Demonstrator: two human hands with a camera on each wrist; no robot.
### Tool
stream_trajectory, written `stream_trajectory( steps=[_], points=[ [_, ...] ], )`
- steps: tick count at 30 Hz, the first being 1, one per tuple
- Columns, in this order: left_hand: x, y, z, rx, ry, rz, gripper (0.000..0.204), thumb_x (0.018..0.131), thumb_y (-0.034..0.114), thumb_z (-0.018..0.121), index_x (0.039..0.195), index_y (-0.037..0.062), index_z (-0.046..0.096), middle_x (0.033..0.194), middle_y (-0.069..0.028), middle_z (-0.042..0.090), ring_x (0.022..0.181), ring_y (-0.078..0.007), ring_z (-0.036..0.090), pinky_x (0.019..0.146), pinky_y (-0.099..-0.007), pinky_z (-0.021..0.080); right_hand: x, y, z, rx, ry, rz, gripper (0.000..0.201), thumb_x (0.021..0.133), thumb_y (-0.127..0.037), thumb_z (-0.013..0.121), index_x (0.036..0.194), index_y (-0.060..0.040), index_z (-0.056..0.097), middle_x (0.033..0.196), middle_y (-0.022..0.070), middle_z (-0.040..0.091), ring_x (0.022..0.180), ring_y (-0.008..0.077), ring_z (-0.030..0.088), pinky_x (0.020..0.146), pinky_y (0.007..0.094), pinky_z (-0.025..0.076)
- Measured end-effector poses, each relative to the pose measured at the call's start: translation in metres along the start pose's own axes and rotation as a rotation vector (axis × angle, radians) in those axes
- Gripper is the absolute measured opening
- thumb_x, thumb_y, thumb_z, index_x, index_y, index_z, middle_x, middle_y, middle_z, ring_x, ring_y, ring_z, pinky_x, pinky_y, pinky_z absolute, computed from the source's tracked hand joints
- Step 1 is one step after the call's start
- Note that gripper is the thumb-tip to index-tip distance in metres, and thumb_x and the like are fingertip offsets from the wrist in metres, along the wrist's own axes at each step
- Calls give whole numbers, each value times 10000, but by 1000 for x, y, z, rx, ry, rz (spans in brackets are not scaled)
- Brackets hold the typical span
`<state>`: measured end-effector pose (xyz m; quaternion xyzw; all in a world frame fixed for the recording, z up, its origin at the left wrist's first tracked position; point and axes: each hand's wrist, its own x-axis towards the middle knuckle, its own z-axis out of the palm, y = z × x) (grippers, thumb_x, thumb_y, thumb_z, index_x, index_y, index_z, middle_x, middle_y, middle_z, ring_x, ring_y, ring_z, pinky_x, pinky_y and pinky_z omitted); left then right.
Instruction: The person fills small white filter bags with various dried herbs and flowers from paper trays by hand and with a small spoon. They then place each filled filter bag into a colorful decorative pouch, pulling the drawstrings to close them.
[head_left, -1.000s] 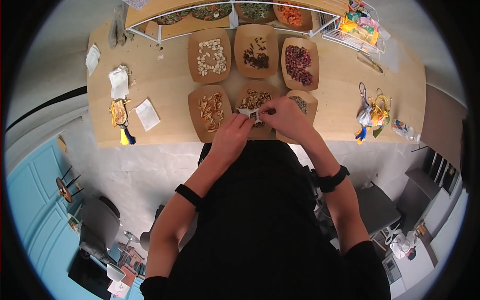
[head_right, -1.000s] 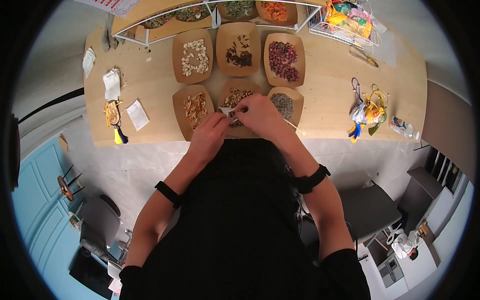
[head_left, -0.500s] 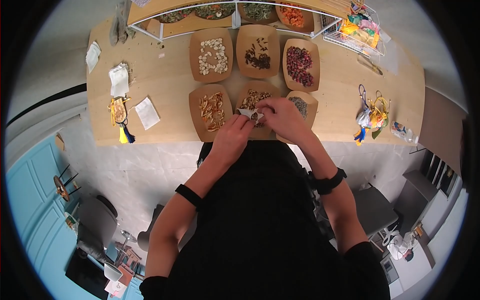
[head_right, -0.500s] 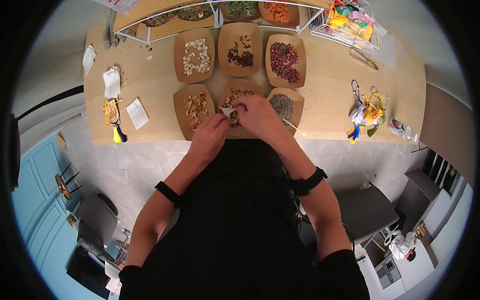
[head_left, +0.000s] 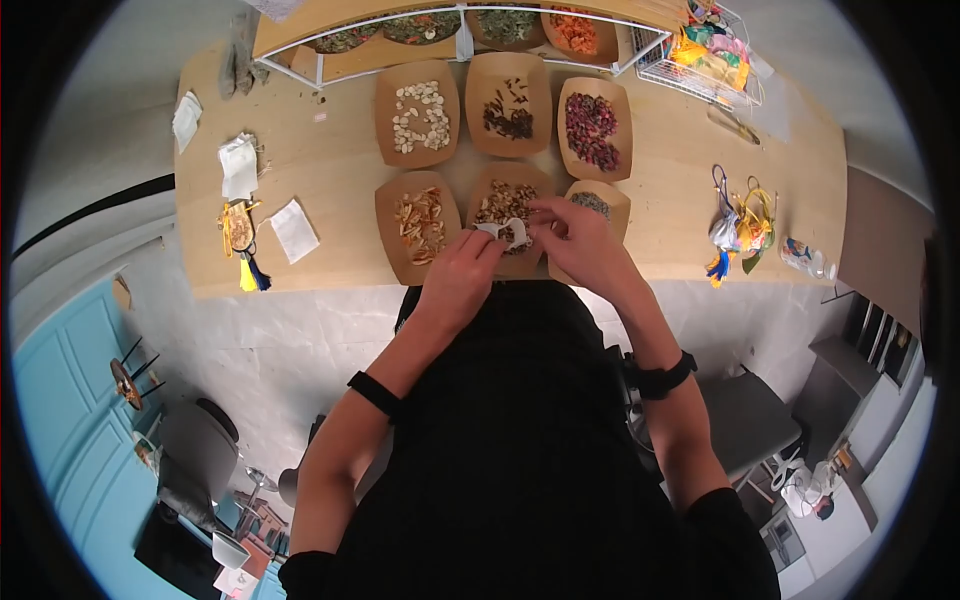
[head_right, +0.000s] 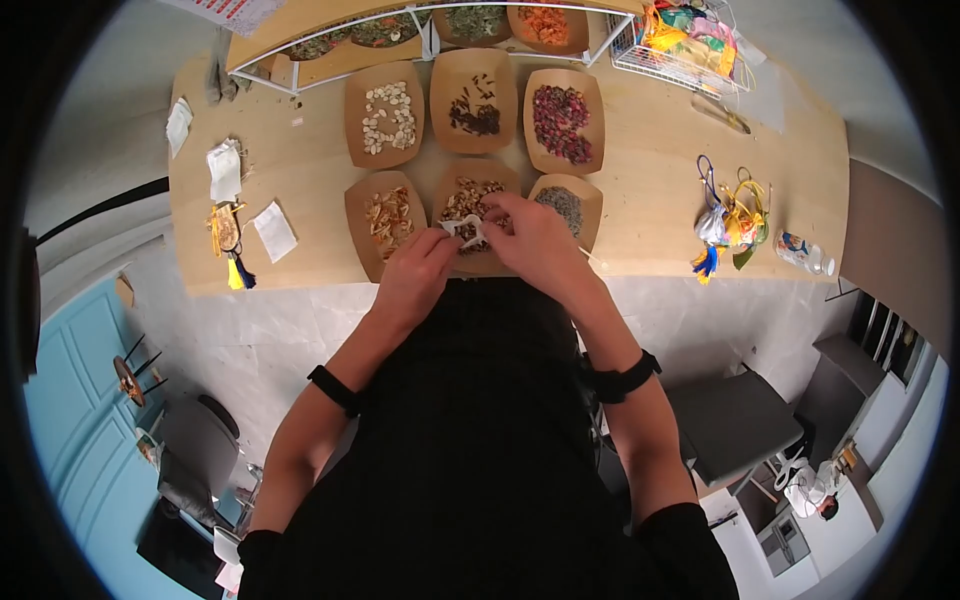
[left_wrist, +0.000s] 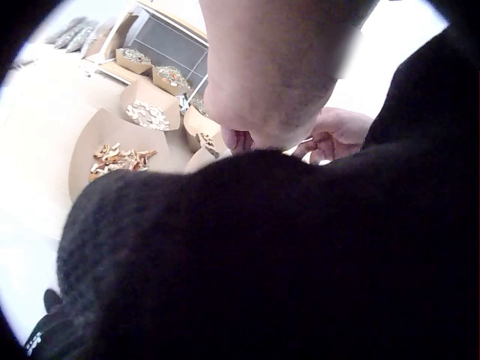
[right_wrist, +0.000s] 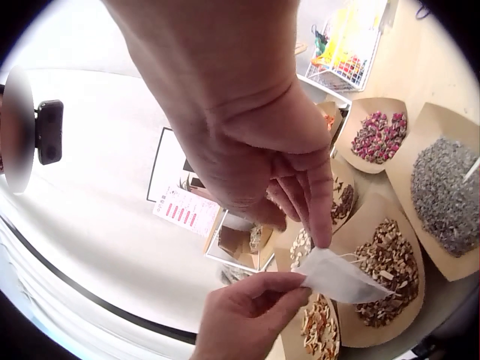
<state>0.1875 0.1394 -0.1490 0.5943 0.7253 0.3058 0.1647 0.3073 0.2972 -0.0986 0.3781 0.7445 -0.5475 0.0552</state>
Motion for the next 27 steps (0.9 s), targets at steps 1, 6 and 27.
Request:
stream_trajectory(
  steps=[1, 6, 27],
  points=[
    [2, 3, -6, 8, 5, 1, 193, 774, -14, 653, 966, 8, 646, 922, -106, 594, 863, -280, 603, 744, -377, 521, -3, 3, 3, 0, 0, -10, 323, 867, -116, 603, 1137, 60, 608, 989, 187, 677, 861, 320, 675, 799, 383, 534],
    [5, 28, -32, -12, 35, 13, 192, 782, -9, 675, 970, 22, 648, 942, -99, 590, 885, -280, 596, 749, -383, 509, -13, 9, 10, -383, 167, -457, 270, 775, -122, 717, 1014, -18, 647, 984, 117, 613, 987, 319, 575, 902, 402, 466],
    [25, 69, -157, -1242, 40, -381, 268, 963, 169, 598, 1151, -17, 643, 995, -25, 679, 898, -82, 612, 819, -268, 493, -93, -142, -40, 268, 103, -346, 109, 858, -67, 693, 900, 4, 621, 793, -8, 591, 713, 59, 514, 636, 242, 436]
  ],
)
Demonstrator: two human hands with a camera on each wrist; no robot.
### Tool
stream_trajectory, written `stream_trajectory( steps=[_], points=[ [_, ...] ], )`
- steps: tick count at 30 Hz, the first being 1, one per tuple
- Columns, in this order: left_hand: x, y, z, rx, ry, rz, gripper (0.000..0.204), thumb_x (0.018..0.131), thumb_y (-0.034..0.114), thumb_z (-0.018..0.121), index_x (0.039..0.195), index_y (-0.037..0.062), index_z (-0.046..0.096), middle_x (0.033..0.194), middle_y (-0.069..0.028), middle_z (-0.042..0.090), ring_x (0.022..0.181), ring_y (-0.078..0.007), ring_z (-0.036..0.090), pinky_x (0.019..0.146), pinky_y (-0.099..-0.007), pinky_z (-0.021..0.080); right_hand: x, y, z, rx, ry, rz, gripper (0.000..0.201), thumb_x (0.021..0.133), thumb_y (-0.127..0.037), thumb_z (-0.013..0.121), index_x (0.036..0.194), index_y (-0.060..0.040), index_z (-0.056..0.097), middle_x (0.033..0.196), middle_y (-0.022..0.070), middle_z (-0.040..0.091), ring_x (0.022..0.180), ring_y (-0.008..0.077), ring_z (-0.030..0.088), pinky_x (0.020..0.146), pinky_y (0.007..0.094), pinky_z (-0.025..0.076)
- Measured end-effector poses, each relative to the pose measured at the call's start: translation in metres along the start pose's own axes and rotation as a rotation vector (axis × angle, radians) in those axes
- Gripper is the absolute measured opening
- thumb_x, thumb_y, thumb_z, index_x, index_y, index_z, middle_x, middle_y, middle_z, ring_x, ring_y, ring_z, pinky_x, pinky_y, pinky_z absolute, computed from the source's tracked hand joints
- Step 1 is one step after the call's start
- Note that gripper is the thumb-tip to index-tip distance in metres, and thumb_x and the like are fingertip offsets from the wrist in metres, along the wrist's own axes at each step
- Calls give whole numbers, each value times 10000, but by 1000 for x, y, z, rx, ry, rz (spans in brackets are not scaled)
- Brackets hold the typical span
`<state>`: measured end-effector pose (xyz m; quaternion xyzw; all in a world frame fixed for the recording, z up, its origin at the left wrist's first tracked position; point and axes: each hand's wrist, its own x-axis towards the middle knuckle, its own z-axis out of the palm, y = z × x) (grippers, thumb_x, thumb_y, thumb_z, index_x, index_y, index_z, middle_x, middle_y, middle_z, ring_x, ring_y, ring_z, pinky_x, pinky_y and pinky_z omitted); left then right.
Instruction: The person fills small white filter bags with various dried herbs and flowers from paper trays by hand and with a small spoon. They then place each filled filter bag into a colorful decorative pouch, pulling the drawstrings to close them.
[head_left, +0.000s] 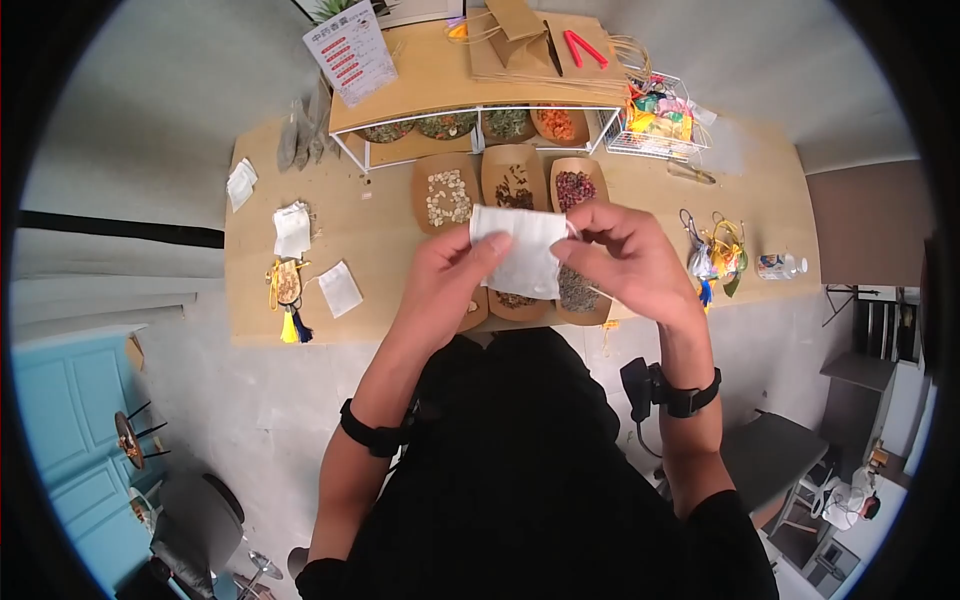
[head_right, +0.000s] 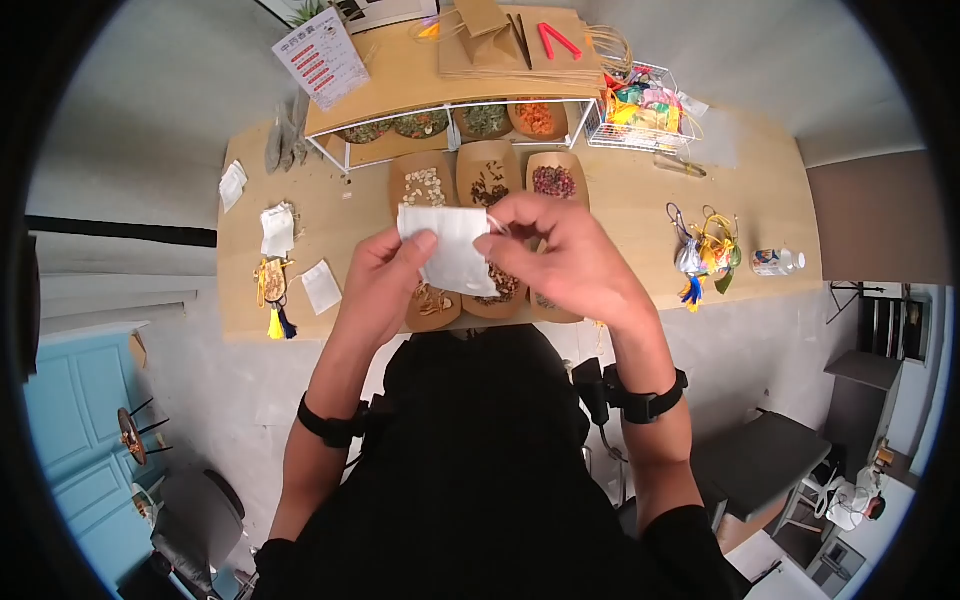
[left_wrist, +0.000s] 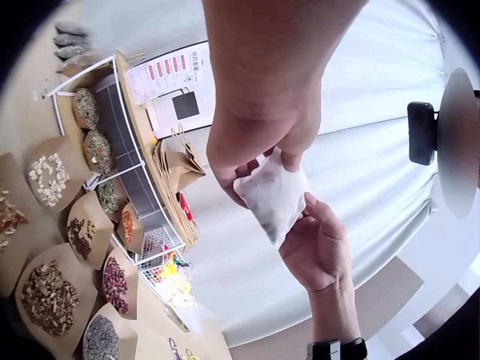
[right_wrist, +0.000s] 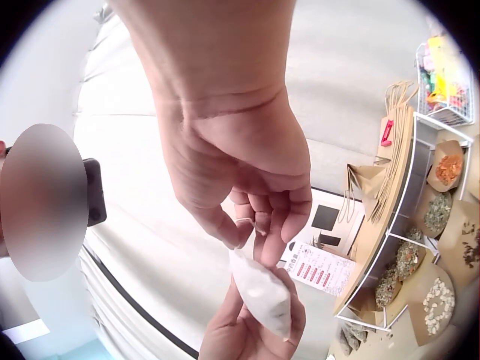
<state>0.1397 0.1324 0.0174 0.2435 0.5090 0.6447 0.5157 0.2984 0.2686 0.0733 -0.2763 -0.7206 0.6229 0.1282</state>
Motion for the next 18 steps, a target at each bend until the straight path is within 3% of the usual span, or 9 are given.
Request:
stream_trajectory(
  steps=[2, 5, 10, 12, 16, 18],
  points=[
    [-4, 7, -2, -75, 29, -11, 270, 961, 187, 606, 1134, -16, 650, 989, -27, 678, 885, -77, 611, 805, -265, 493, -1, 3, 11, 63, 39, -37, 91, 872, -56, 688, 907, 1, 627, 828, -4, 624, 747, 53, 546, 680, 235, 464],
    [-10, 13, -15, -147, 75, -30, 276, 960, 215, 616, 1110, -12, 660, 976, -27, 676, 866, -71, 610, 789, -258, 491, -2, 15, 22, 220, 209, -26, 55, 884, 1, 653, 927, 20, 624, 904, 73, 686, 858, 113, 655, 777, 243, 517],
    [-18, 10, -39, -177, 96, -115, 273, 962, 223, 614, 1094, -11, 663, 973, -21, 674, 869, -65, 608, 791, -255, 488, 2, 77, 45, 240, 298, 135, 65, 900, -16, 638, 924, 42, 618, 860, 94, 687, 795, 139, 670, 739, 252, 529],
    [-23, 9, -43, -122, 71, -96, 272, 989, 216, 556, 1137, 1, 634, 1061, -35, 676, 930, -93, 638, 822, -262, 500, 2, 106, 55, 235, 325, 193, 83, 894, -19, 644, 925, 56, 625, 818, 96, 687, 778, 137, 670, 711, 247, 533],
    [-24, -3, -53, -81, -6, -119, 274, 995, 213, 545, 1146, -1, 624, 1067, -32, 671, 936, -91, 633, 820, -260, 489, 0, 171, 61, 181, 259, 240, 139, 909, -70, 632, 963, 57, 647, 838, 93, 696, 749, 143, 665, 708, 258, 537],
    [-23, -2, -55, -96, -23, -135, 276, 1002, 205, 528, 1163, -2, 613, 1072, -32, 665, 954, -85, 623, 829, -264, 487, 0, 181, 60, -180, 219, 305, 235, 926, -153, 631, 1065, 35, 648, 916, 109, 699, 798, 156, 660, 743, 289, 532]
  ],
)
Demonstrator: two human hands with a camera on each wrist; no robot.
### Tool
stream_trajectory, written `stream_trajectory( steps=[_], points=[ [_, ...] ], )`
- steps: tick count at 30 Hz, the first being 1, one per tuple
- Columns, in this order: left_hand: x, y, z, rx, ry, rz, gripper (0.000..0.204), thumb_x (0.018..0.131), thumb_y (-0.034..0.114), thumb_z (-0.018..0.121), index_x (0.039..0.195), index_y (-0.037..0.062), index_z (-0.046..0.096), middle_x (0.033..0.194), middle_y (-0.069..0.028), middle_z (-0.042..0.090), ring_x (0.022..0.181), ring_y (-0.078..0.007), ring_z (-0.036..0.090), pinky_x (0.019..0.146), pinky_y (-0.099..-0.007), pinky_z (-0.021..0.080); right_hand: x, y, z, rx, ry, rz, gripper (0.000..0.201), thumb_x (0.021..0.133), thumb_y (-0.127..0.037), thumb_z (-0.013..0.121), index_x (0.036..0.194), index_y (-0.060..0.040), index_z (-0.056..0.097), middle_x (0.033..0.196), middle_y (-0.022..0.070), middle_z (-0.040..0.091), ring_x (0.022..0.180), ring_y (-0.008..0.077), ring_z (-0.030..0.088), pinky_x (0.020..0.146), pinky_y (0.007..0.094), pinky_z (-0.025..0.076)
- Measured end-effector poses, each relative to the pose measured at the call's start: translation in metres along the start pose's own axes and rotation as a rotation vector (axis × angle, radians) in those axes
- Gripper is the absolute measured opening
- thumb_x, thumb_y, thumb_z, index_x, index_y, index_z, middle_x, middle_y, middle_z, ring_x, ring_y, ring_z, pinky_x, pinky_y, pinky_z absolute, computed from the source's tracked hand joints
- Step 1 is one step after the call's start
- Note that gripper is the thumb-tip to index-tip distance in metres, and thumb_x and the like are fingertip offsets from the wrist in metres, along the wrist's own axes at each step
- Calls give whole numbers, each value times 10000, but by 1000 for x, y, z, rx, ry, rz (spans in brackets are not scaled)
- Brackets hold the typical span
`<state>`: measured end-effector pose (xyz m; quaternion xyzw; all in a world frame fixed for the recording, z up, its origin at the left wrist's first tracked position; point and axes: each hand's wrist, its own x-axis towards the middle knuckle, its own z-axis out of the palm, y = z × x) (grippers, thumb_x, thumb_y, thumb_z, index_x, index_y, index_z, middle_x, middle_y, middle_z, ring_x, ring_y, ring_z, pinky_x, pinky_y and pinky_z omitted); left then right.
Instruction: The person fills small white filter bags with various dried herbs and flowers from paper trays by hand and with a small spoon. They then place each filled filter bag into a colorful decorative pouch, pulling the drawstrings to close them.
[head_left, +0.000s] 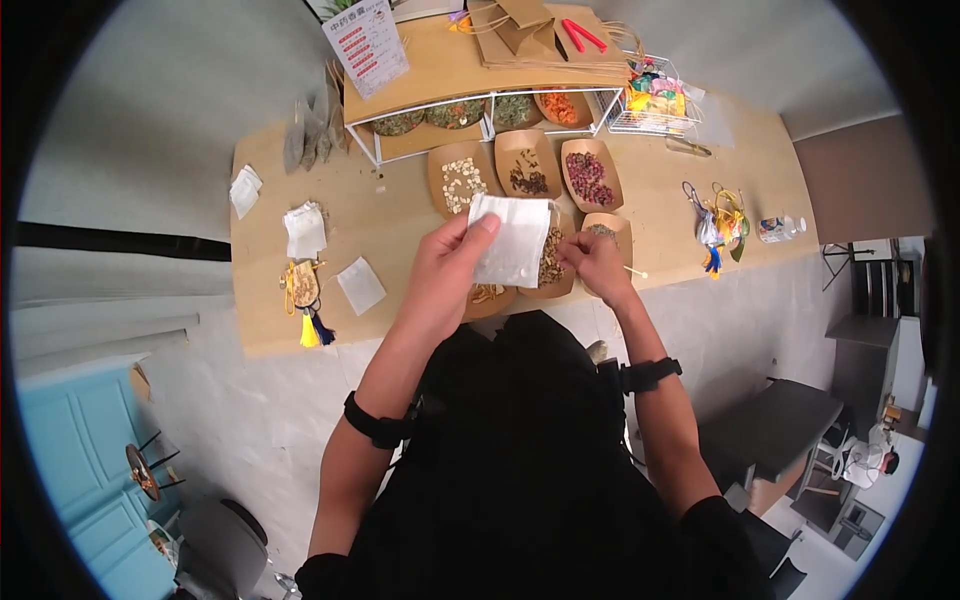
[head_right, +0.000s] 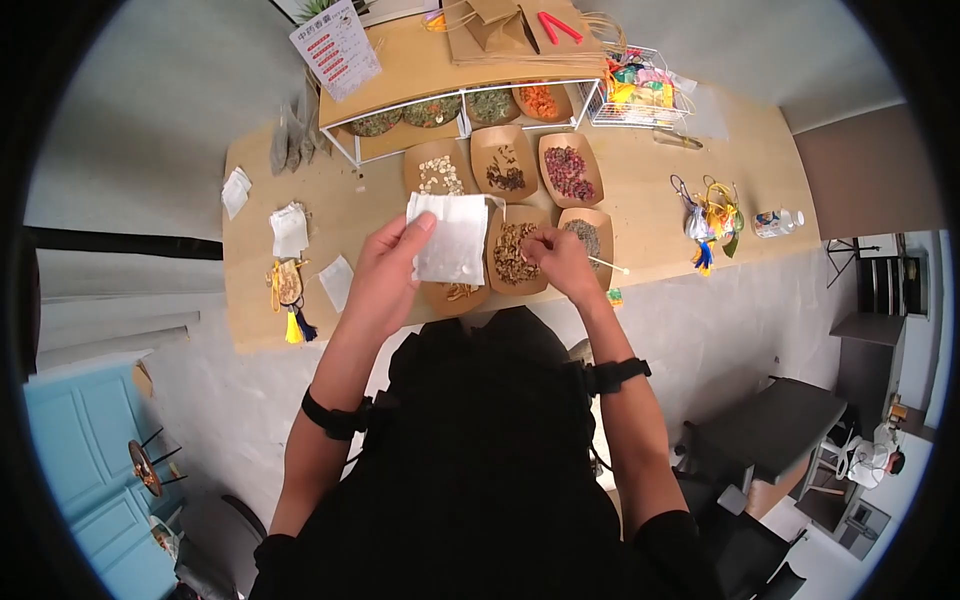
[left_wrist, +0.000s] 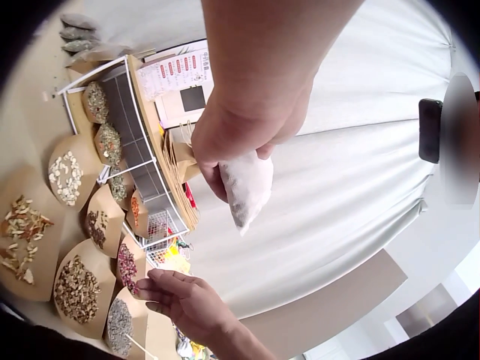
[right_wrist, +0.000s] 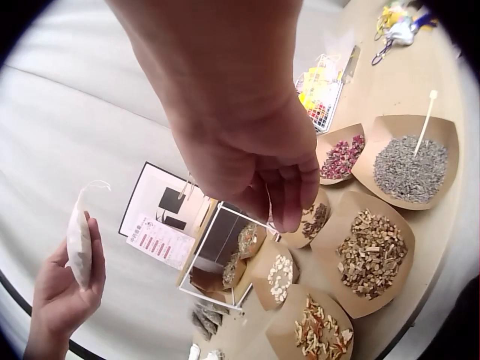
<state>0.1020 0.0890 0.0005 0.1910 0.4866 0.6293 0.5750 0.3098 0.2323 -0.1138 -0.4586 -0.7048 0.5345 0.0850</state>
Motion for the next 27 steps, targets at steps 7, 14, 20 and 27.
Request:
stream_trajectory(
  steps=[7, 14, 20, 27],
  points=[
    [-12, -3, 2, 40, -58, 3, 267, 996, 209, 547, 1117, -13, 632, 991, -12, 654, 887, -73, 593, 802, -268, 480, -64, -120, -17, 391, 222, -323, 335, 916, -182, 659, 1184, 14, 612, 1018, 70, 658, 896, 155, 625, 825, 280, 492],
    [-16, -3, -3, 77, -158, -10, 252, 982, 192, 567, 1098, -18, 642, 976, -18, 662, 889, -81, 603, 805, -268, 484, -87, -159, -32, -107, -57, -356, 189, 894, -143, 685, 794, 16, 660, 717, 65, 601, 686, 123, 522, 625, 291, 420],
    [-28, -2, -7, 95, -193, -45, 248, 967, 194, 596, 1105, -3, 656, 974, -19, 666, 873, -80, 603, 782, -264, 488, -94, -166, -27, 40, -114, -408, 256, 912, -133, 654, 728, 40, 611, 641, 81, 574, 572, 118, 505, 528, 302, 394],
    [-29, -4, -17, 176, -197, -45, 213, 946, 197, 624, 1025, 13, 694, 895, 10, 666, 810, -66, 582, 725, -238, 478, -88, -164, -18, 281, -148, -301, 269, 932, -88, 588, 694, 37, 583, 646, 47, 596, 617, 86, 561, 560, 257, 427]
  ],
)
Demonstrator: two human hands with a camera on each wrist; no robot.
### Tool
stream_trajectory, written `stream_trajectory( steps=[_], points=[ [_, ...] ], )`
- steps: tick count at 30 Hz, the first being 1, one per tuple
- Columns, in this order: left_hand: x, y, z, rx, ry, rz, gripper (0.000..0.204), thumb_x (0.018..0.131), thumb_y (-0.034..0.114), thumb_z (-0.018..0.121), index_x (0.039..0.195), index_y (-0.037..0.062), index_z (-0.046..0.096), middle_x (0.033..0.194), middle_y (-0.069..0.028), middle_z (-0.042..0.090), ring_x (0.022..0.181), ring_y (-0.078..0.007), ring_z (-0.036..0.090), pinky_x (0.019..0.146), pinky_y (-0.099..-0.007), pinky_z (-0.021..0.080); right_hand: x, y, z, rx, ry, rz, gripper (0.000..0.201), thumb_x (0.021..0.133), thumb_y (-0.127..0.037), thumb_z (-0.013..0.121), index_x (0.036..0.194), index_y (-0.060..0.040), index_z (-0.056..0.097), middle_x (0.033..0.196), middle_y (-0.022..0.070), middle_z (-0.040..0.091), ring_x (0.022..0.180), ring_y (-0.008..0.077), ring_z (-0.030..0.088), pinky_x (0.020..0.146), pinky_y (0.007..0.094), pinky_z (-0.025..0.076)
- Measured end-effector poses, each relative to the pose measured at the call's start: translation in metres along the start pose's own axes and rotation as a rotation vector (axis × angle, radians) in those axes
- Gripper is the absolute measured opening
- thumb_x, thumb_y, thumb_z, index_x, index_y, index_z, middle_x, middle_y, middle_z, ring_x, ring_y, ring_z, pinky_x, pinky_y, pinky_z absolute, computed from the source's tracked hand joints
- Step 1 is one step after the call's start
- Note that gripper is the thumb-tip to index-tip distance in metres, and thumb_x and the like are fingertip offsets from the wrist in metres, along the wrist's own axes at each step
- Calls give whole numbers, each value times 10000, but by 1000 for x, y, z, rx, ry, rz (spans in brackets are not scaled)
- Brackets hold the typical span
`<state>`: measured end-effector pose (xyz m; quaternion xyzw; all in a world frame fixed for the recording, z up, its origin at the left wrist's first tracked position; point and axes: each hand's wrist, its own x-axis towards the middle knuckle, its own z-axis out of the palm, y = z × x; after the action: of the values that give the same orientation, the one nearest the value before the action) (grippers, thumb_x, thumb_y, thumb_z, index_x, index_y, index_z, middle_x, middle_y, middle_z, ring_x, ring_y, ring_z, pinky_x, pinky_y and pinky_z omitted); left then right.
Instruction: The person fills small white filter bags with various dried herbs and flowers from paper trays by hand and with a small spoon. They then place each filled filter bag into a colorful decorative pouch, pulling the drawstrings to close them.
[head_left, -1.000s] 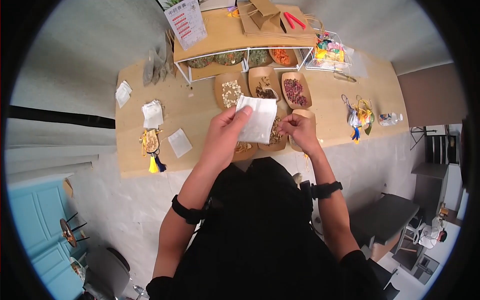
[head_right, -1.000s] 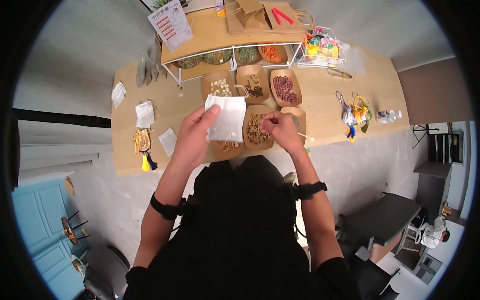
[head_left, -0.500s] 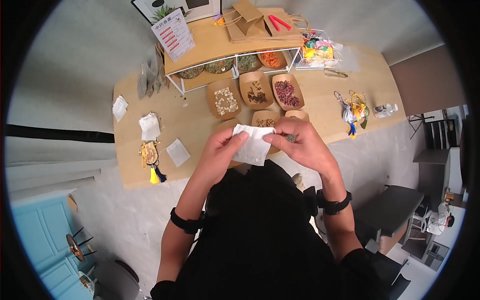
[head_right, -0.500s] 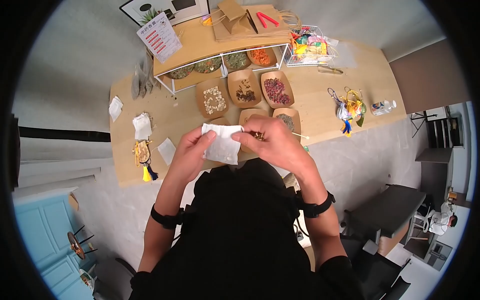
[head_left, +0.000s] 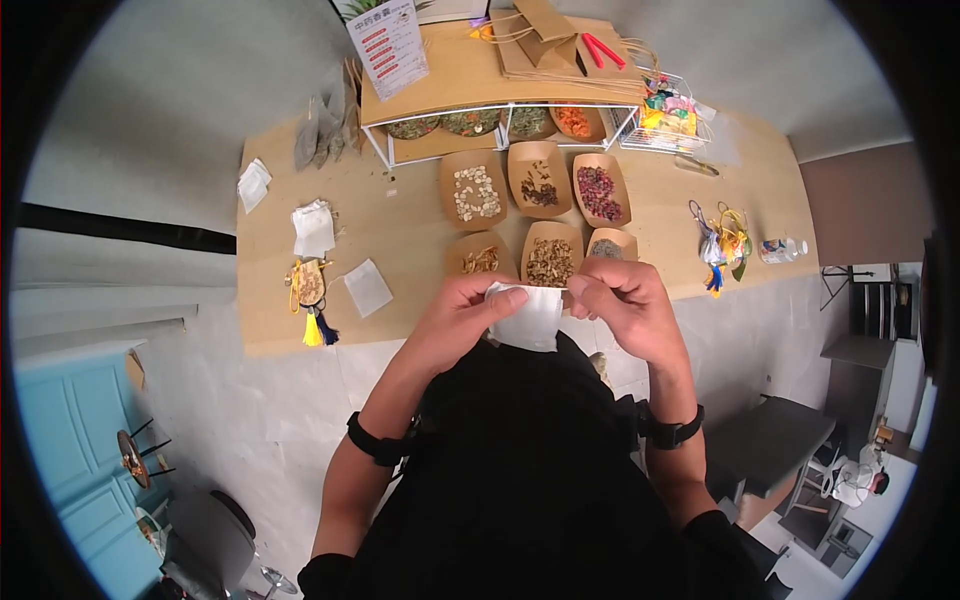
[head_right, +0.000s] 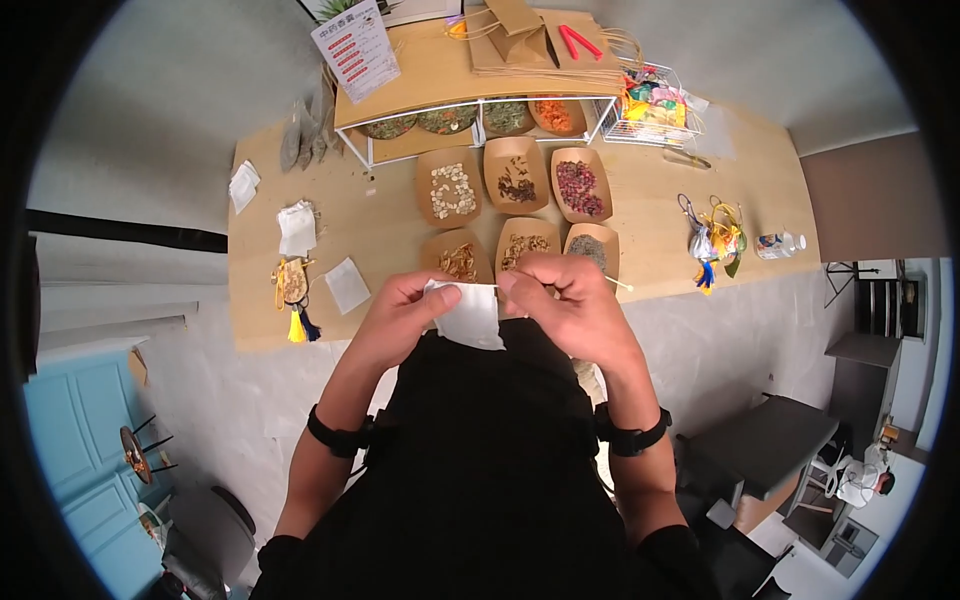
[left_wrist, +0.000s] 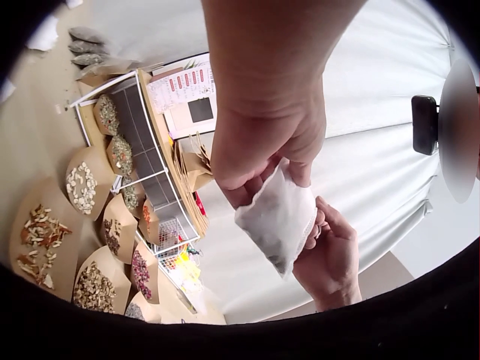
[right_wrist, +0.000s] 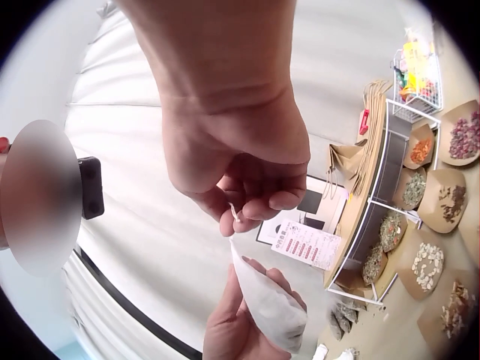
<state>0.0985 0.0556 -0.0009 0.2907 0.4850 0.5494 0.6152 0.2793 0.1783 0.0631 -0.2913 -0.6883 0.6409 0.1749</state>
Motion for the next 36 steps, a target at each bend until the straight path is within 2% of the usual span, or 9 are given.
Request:
stream_trajectory(
  steps=[10, 23, 25, 27, 28, 29, 32, 35, 36],
  points=[
    [-3, 19, 5, 187, -162, 117, 131, 906, 110, 656, 944, -15, 668, 870, -37, 672, 853, -88, 601, 779, -256, 475, 3, 5, 20, 22, -45, 22, 234, 914, -35, 564, 689, 29, 566, 643, 29, 589, 600, 75, 527, 558, 249, 418],
    [-23, -10, -32, 224, -134, -127, 233, 904, 206, 664, 1030, 10, 653, 802, 1, 606, 763, -57, 523, 691, -245, 446, 10, 40, 16, 60, -50, 162, 255, 905, -76, 585, 661, -1, 577, 599, 3, 544, 575, 54, 493, 529, 244, 385],
    [-26, -12, -38, 291, -157, -132, 279, 906, 250, 649, 1035, 3, 647, 820, -31, 633, 765, -101, 561, 701, -280, 461, 15, 44, 23, -45, -100, 116, 176, 891, -116, 624, 757, -1, 619, 633, 37, 564, 553, 84, 494, 526, 270, 401],
    [-29, -18, -41, 353, -153, -80, 300, 906, 266, 641, 1040, -2, 644, 841, -63, 648, 777, -139, 586, 713, -300, 469, 10, 33, 38, -589, 213, -15, 158, 879, -170, 662, 904, -15, 653, 686, 79, 578, 539, 132, 485, 540, 292, 426],
    [-30, -19, -42, 418, -165, -26, 322, 906, 283, 632, 1044, -8, 641, 862, -94, 664, 789, -178, 611, 725, -320, 477, 9, 21, 39, -617, 137, 26, 309, 866, -230, 696, 1088, -26, 626, 794, 146, 630, 588, 238, 572, 576, 347, 464],
    [-31, -18, -43, 420, -144, -40, 322, 906, 283, 632, 1044, -8, 641, 862, -94, 664, 789, -178, 611, 725, -320, 477, 8, 10, 49, -602, 116, 25, 309, 866, -230, 696, 1088, -26, 626, 794, 146, 630, 588, 238, 572, 576, 347, 464],
    [-26, -19, -41, 502, -187, -2, 316, 820, 160, 636, 1088, -8, 643, 956, -161, 688, 877, -242, 657, 775, -343, 499, 6, -3, 82, -564, -225, 119, 363, 907, -220, 639, 1169, 8, 534, 934, 251, 661, 819, 436, 644, 673, 479, 504],
    [-28, -18, -42, 580, -183, -64, 314, 796, 117, 614, 1084, -5, 651, 923, -172, 689, 856, -251, 666, 771, -353, 505, 9, 22, 96, -655, -263, 206, 248, 937, -183, 572, 1079, 16, 532, 883, 266, 657, 805, 451, 635, 679, 505, 503],
    [-32, -21, -44, 539, -171, -52, 305, 790, 108, 616, 1069, -9, 654, 888, -184, 685, 826, -266, 670, 754, -356, 509, 9, 29, 100, -639, -234, 125, 283, 953, -184, 555, 1170, -2, 544, 784, 222, 659, 760, 394, 662, 668, 433, 503]
  ],
)
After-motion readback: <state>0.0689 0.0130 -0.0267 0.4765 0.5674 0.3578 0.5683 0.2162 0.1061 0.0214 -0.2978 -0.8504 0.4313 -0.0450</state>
